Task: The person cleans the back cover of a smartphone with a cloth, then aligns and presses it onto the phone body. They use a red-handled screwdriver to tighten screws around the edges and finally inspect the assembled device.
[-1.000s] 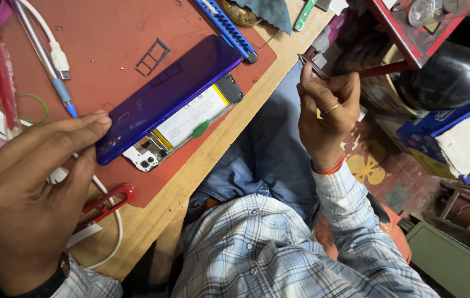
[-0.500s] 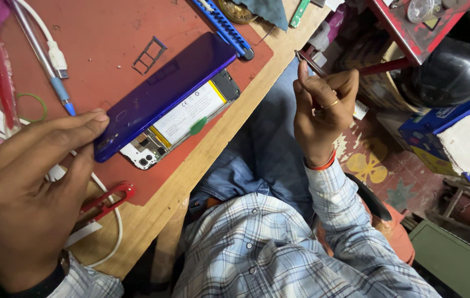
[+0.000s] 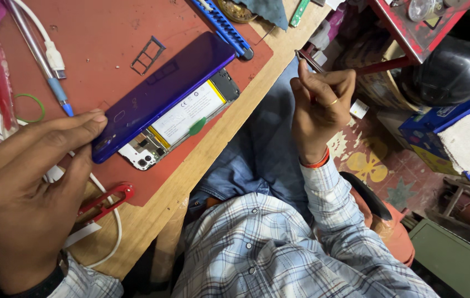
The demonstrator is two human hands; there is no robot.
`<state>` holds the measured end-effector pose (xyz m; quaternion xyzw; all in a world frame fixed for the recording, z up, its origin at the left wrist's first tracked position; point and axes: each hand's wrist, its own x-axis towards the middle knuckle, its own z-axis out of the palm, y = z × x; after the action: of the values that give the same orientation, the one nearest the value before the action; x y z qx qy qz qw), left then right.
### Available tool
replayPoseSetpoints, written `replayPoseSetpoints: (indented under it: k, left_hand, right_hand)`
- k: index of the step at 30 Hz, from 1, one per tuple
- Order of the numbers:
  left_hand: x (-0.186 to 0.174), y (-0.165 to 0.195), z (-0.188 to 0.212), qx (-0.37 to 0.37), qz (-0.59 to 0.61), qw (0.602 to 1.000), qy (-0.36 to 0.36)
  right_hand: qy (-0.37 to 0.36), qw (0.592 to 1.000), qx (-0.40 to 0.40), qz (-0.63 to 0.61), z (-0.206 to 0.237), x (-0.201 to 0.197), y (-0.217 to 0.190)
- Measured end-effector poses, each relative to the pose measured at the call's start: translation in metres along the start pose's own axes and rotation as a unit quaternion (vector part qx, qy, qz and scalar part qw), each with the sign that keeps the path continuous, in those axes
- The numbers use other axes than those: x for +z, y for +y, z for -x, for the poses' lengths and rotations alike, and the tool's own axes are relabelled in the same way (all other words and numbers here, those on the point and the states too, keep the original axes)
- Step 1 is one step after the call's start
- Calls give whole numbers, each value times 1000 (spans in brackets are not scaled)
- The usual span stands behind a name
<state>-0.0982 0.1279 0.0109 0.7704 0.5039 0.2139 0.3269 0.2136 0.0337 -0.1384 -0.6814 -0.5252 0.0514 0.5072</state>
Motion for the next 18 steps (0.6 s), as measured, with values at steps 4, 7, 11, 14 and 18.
replayPoseSetpoints:
  k: [4,7,11,14,18]
  left_hand:
    - [1,0,0,-14,14,1000,-6]
    - [1,1,0,-15,23,1000,-5]
    - [1,2,1,-9,13,1000,-10]
    - [2,1,1,3,7,1000,-12]
    - [2,1,2,-6,13,1000,-9]
  right_hand:
    - [-4,998,2,-57,3,2,7]
    - [-16,993,4,-116,5,3,12]
    - [-32,988,25,-148,10,1,14]
    - [-40,982,46,-181,13,1,14]
    - [-43,972,46,-224,16,3,18]
